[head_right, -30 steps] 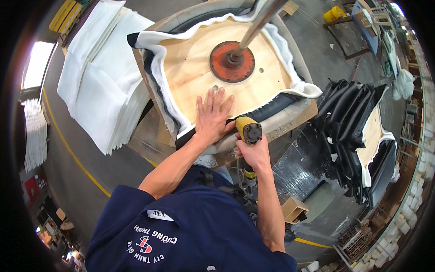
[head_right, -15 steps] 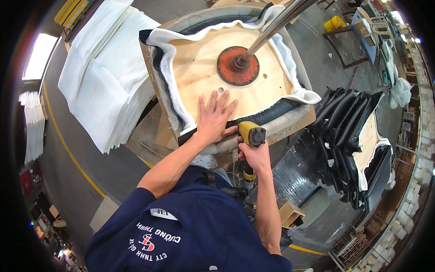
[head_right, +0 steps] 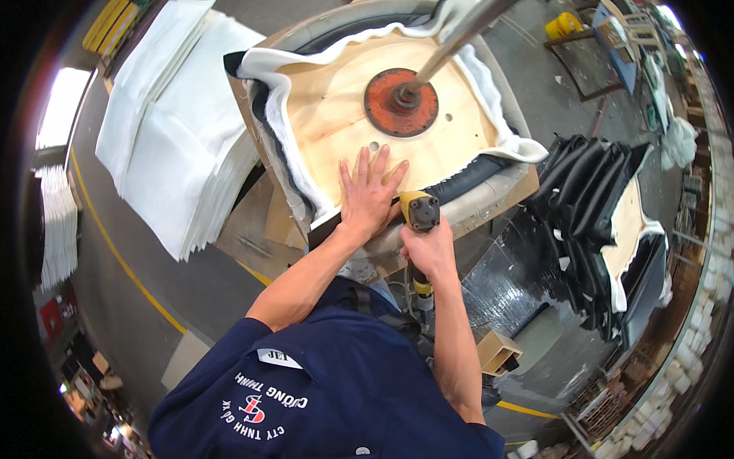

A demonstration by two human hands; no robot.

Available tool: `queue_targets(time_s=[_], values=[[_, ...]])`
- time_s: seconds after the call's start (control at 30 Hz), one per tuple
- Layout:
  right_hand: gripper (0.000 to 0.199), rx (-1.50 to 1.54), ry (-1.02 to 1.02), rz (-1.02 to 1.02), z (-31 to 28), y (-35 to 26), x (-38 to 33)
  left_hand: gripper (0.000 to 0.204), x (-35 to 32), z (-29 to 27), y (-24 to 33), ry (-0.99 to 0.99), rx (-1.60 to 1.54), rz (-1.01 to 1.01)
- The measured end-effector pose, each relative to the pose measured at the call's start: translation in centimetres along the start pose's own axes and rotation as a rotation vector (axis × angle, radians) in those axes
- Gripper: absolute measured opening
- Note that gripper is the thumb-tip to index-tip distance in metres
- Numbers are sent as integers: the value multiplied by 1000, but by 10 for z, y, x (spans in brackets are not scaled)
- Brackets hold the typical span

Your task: The person uses a pneumatic staple gun to attach black upholstery fabric to the edges of a chair seat base. They repeatedly staple along the perimeter, then flip the seat and place it on a stack of finished units.

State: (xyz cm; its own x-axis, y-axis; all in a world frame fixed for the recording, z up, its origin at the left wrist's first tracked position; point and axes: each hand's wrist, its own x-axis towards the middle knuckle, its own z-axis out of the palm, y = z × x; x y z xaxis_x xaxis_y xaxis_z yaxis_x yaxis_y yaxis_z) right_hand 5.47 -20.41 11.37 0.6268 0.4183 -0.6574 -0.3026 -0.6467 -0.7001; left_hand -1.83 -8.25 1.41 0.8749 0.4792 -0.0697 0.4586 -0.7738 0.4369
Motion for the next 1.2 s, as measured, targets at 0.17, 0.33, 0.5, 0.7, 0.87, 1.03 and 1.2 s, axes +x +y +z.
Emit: queue_targets(time_s=[0.17, 0.33, 0.5, 0.7, 0.87, 1.03, 1.2], values=[[32, 141, -7, -19, -14, 4, -8, 88, -1, -10, -11, 36, -34, 93], [36, 130, -61, -15, -14, 7, -12, 89, -2, -17, -12, 3, -14, 82], [38, 80, -67, 17, -4, 5, -12, 87, -7, -13, -12, -20, 20, 59], [30, -119, -55, 40, -3, 0, 5, 84, -6, -11, -6, -28, -6, 13], [38, -26, 28, -65, -1, -2, -16, 75, -1, -17, 2, 0, 50, 32], [71, 130, 81, -206, -18, 78, -63, 57, -13, -65, -45, -77, -45, 213], [81, 249, 201, -207, -18, 161, -113, 29, -48, -64, -96, 85, -122, 362]])
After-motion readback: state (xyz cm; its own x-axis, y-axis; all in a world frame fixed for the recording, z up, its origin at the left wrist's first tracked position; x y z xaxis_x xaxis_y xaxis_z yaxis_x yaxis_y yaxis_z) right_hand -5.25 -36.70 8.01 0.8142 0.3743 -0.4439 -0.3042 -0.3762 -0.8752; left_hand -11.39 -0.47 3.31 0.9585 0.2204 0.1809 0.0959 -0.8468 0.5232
